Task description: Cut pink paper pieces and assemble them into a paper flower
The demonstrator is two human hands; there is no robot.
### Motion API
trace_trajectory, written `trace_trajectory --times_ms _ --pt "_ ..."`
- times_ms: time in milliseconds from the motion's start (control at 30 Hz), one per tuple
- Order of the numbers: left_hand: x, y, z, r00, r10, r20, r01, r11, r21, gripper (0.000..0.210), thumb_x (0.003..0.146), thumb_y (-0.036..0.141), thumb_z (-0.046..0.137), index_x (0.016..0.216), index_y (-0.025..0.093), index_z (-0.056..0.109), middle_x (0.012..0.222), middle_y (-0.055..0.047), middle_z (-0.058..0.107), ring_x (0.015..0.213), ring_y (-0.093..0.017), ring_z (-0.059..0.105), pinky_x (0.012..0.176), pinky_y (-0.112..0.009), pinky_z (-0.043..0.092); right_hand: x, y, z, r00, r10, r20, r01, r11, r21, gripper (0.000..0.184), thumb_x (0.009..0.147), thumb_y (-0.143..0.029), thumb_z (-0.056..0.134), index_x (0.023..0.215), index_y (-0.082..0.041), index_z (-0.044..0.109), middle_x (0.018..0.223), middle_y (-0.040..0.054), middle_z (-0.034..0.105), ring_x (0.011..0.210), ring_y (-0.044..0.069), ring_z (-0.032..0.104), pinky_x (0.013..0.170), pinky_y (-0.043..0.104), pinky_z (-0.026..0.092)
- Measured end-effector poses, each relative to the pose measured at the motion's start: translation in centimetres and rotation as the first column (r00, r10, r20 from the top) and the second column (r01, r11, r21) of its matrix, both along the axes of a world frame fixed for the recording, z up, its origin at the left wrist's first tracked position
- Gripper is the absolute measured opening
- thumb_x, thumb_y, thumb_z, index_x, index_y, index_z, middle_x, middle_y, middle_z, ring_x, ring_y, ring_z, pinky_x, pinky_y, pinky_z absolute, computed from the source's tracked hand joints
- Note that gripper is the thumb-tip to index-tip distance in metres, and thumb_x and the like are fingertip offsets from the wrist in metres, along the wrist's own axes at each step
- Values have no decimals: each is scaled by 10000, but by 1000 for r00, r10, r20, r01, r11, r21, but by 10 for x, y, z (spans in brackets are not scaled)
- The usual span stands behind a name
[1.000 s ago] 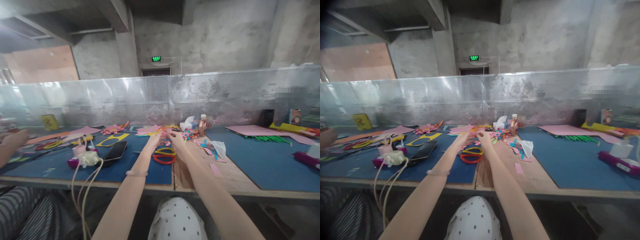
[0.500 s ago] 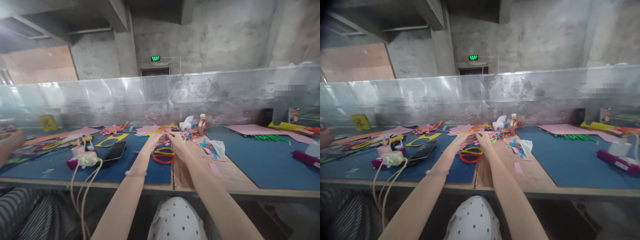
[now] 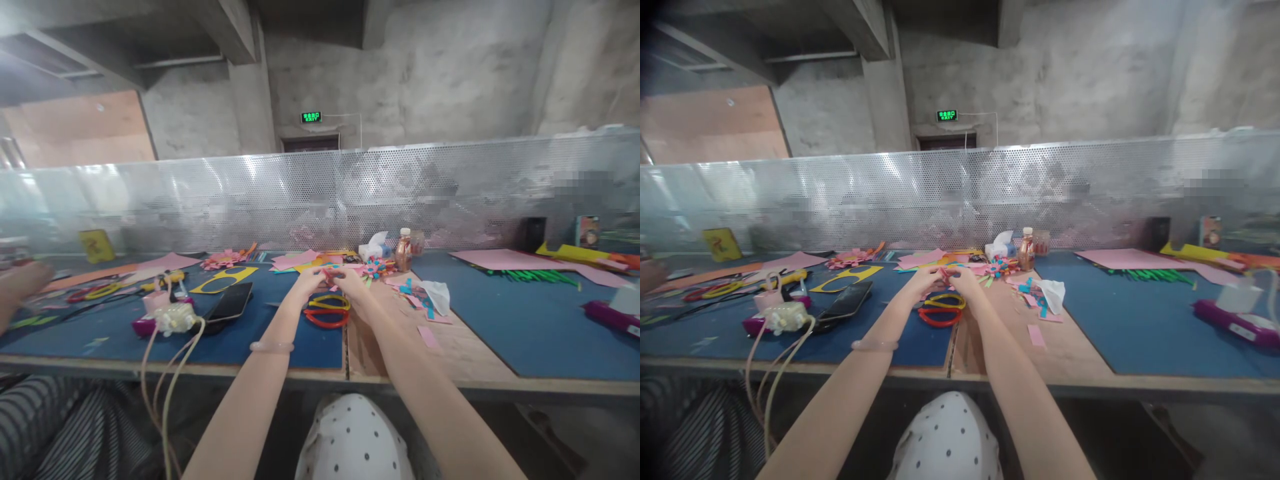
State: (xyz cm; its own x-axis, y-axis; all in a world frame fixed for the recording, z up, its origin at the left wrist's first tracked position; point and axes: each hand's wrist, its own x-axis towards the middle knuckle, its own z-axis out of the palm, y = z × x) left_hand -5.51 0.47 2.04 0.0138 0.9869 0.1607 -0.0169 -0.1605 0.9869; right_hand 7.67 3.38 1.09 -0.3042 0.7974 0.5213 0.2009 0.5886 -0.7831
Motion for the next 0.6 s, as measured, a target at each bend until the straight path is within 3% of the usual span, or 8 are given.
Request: trace_trajectory --times_ms 133,300,400,500,600 --pt "-2 2 0 998 29 -50 -29 1000 7 329 609 108 597 932 151 639 601 -22 641 581 -150 610 661 -307 505 0 3 -3 998 -30 -63 26 998 -54 280 640 -49 458 731 -149 703 650 11 662 556 115 575 552 227 501" --pt "0 -2 5 995 68 -73 -67 998 7 91 621 136 599 710 151 607 586 -17 618 588 -160 621 616 -283 494 3 1 1 968 26 -251 -87 968 -234 188 677 -109 480 690 -152 663 570 -2 625 496 120 577 460 213 499" --pt "3 -5 7 996 68 -54 -68 998 -3 48 633 134 574 676 156 582 588 -30 629 601 -172 633 607 -275 489 5 -1 5 951 31 -309 -131 943 -307 171 677 -108 498 722 -148 658 556 4 622 467 127 577 443 223 501" --pt "4 -4 7 997 71 -30 -72 997 -13 61 628 130 568 682 158 578 577 -29 630 590 -166 626 614 -280 487 5 -3 7 944 20 -330 -141 926 -349 198 676 -97 498 787 -141 655 567 11 627 479 132 589 451 227 508" --pt "1 0 6 994 104 13 -104 995 -6 65 624 131 567 683 155 582 573 -28 625 574 -156 610 619 -286 487 4 -4 6 930 8 -366 -149 921 -359 403 656 -53 446 1004 -175 607 696 9 654 500 110 594 483 230 519"
